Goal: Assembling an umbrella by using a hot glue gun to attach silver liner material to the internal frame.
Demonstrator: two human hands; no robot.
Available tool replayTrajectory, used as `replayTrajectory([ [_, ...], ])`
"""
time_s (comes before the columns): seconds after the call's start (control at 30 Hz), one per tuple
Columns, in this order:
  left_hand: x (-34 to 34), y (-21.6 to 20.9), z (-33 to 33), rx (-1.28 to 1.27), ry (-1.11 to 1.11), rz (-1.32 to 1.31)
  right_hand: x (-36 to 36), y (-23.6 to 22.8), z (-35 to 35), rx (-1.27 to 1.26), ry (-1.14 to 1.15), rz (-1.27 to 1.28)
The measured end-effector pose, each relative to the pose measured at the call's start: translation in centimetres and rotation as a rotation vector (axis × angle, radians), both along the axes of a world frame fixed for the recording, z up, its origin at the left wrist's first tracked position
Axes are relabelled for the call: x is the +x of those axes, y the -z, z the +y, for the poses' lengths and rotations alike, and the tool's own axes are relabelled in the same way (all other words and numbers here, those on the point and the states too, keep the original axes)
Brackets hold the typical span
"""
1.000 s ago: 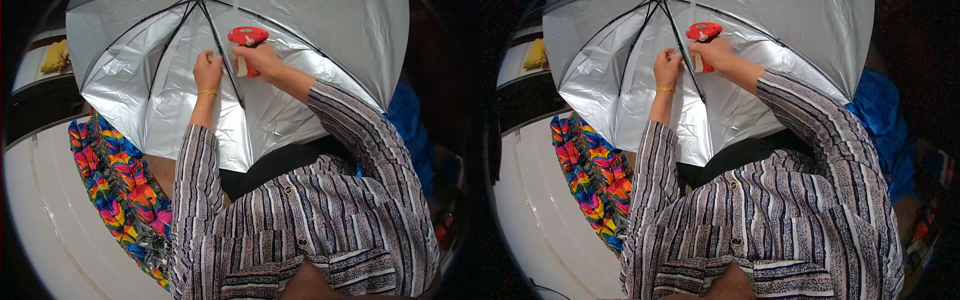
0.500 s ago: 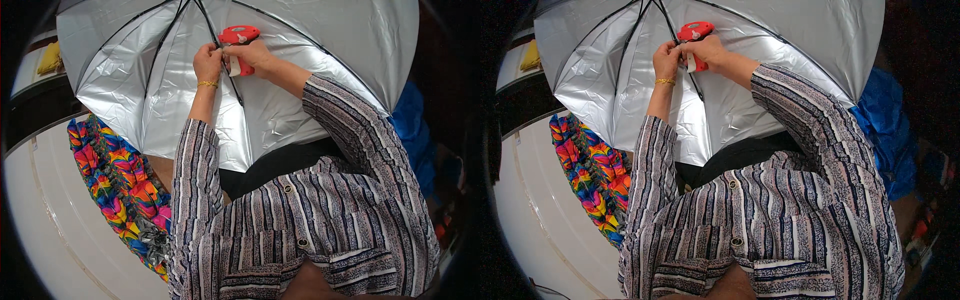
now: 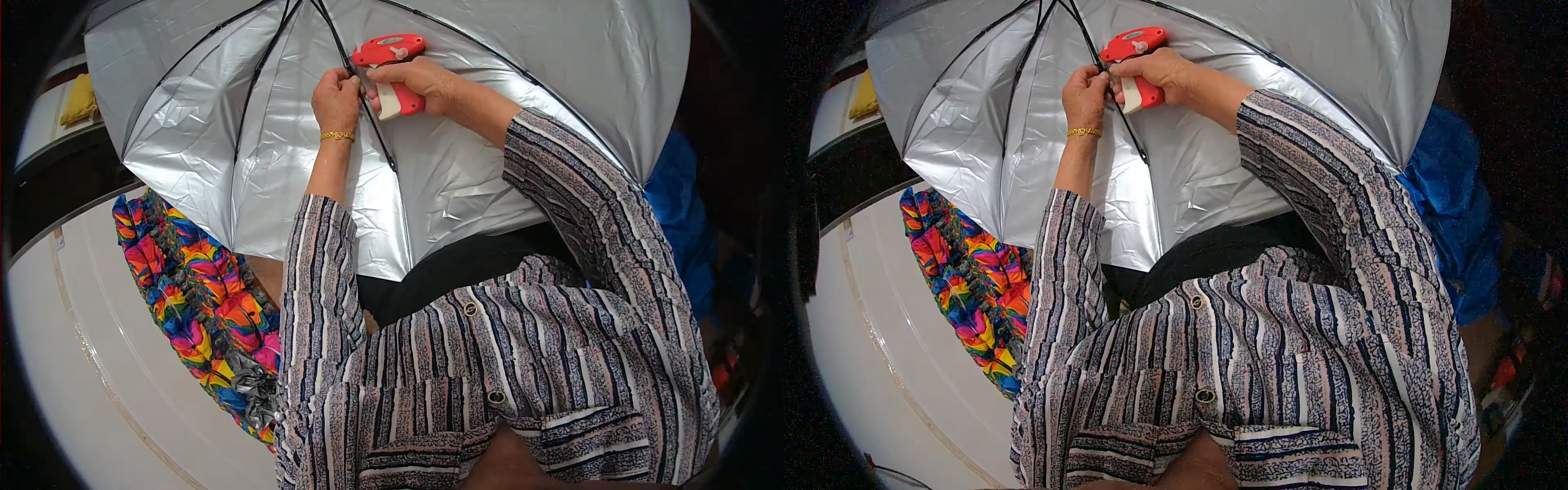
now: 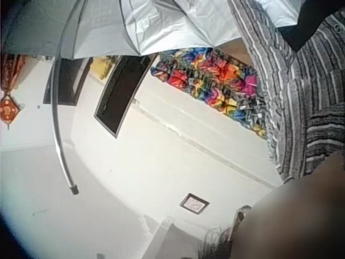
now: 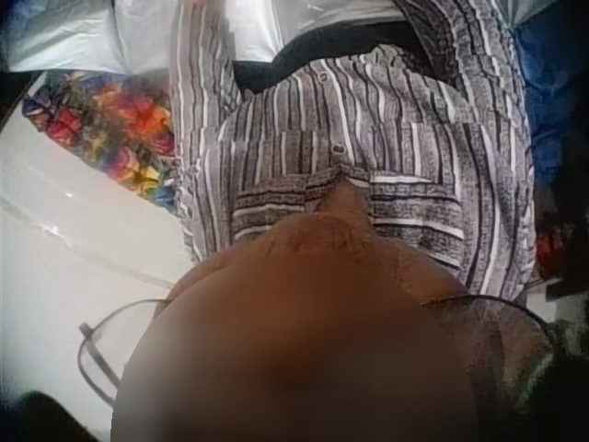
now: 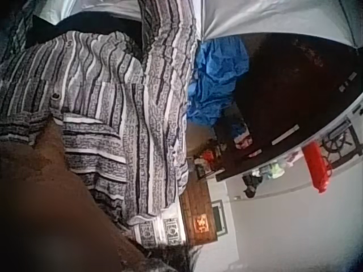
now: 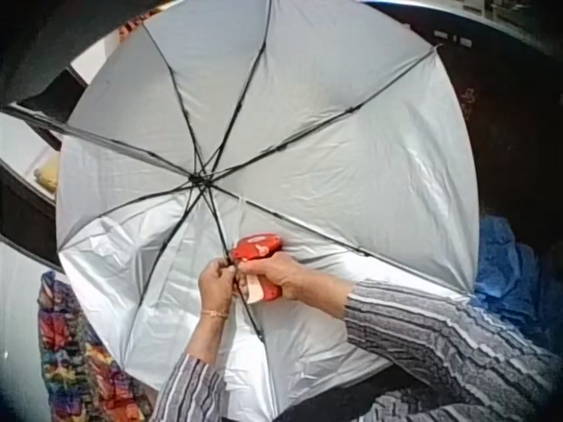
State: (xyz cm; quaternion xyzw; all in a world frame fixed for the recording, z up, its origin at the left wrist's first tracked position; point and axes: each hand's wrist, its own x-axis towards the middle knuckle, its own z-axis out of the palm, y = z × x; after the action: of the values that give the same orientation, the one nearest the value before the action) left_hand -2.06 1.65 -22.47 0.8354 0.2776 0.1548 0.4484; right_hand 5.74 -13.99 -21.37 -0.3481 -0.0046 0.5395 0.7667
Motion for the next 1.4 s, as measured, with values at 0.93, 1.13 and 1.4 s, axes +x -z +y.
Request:
replayTrajectory([
  [0.93,-0.8,-1.0,-1.1,-0.087,-0.004,-0.068,0.5,-0.6,0.2,-0.168,-0.127,-0.314],
  [1.13,-2.4,-0.5,0.7,0.072,-0.053,-0.186,-0.6,-1.5,-3.3,-0.036,-0.153,-0.193],
  [1.4,-6.9,-0.6,5.2,0.577,-0.283,-0.071,-7.1,-5.7,-17.1,-0.357,-0.476,-0.135],
])
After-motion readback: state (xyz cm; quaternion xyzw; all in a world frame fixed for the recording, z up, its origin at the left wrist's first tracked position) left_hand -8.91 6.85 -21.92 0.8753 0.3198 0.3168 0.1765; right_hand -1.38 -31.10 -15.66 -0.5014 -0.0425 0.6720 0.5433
